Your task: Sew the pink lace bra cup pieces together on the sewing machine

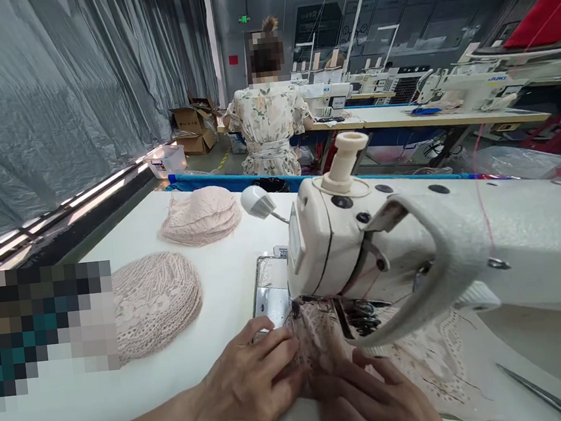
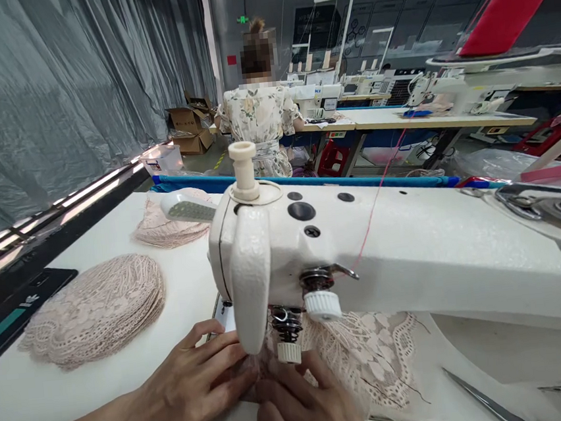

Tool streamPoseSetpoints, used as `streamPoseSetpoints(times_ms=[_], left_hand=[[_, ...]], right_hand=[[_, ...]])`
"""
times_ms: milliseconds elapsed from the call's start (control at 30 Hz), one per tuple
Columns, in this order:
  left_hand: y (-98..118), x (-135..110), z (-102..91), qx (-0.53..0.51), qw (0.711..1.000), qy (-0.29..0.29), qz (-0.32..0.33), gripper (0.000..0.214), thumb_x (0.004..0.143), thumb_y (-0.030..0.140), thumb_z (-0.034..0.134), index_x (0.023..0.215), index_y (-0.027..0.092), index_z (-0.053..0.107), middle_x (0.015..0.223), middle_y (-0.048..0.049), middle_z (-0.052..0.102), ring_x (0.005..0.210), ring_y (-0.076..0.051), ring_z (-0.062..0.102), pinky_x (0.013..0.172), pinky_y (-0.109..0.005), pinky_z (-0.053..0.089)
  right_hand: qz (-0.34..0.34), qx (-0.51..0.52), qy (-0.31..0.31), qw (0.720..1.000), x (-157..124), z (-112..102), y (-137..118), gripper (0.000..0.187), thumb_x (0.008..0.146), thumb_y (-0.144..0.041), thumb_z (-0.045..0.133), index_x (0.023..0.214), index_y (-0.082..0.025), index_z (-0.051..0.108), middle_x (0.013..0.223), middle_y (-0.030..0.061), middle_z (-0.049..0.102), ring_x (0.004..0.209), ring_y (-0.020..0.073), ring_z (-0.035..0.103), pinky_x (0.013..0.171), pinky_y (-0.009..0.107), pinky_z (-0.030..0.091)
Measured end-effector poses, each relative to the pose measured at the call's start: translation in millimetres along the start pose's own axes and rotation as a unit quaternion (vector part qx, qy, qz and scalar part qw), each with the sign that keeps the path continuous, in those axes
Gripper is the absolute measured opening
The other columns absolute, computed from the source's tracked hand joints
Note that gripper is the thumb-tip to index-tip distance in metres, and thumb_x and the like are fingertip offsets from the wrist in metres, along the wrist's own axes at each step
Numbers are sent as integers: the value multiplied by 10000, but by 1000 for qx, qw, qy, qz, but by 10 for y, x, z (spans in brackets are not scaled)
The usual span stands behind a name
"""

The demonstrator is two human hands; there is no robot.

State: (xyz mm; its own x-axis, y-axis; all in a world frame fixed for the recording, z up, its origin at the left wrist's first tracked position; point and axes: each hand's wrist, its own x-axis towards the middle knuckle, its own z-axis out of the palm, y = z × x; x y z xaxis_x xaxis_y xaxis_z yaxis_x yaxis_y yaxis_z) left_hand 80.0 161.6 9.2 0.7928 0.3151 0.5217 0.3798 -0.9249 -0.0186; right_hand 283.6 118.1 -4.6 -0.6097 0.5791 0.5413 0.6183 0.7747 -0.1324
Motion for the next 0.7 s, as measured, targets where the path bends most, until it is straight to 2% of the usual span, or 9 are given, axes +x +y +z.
streamPoseSetpoints(times_ms=[67,133,267,433,633,700], left_hand=[[-15,-5,-14,-7,1000,-6,2,229,953,97,417,935,118,645,849,-60,648,868,-169,594,861,-361,435],[-61,-13,-19,-14,1000,-17,2,215,958,114,418,990,121,631,878,-65,650,902,-173,596,903,-374,419],[-223,-17,15,-8,1000,-30,0,208,956,106,419,1073,132,589,999,-94,638,1023,-183,583,992,-413,358],[-383,-4,74,-8,1000,-24,-6,230,939,56,410,1104,130,553,1081,-108,614,985,-160,599,1048,-445,300],[-358,-1,54,9,999,-36,-6,223,920,43,434,1075,140,561,1043,-102,616,1028,-177,586,1047,-463,321],[-337,0,42,18,999,-39,2,251,910,19,425,1090,132,559,1058,-116,608,1036,-181,583,1042,-471,330]], right_hand=[[25,-10,-25,999,-1,-22,46,479,1027,-378,193,877,-187,606,913,77,732,760,181,663,723,331,445],[39,-52,-22,998,0,-13,94,567,990,-526,190,976,-155,619,946,113,728,766,214,663,782,371,448],[27,-141,-19,989,42,29,186,651,929,-634,267,1131,-123,615,981,146,728,814,254,663,819,407,452],[28,-181,-59,981,119,-12,244,585,907,-631,365,1201,-188,611,1150,129,675,991,286,623,831,412,470],[18,-171,-65,983,127,-49,262,566,897,-620,400,1200,-190,607,1162,144,665,974,306,633,774,432,507],[-16,-181,-65,981,73,-10,257,526,921,-568,395,1191,-170,609,1191,144,653,975,308,638,789,441,506]])
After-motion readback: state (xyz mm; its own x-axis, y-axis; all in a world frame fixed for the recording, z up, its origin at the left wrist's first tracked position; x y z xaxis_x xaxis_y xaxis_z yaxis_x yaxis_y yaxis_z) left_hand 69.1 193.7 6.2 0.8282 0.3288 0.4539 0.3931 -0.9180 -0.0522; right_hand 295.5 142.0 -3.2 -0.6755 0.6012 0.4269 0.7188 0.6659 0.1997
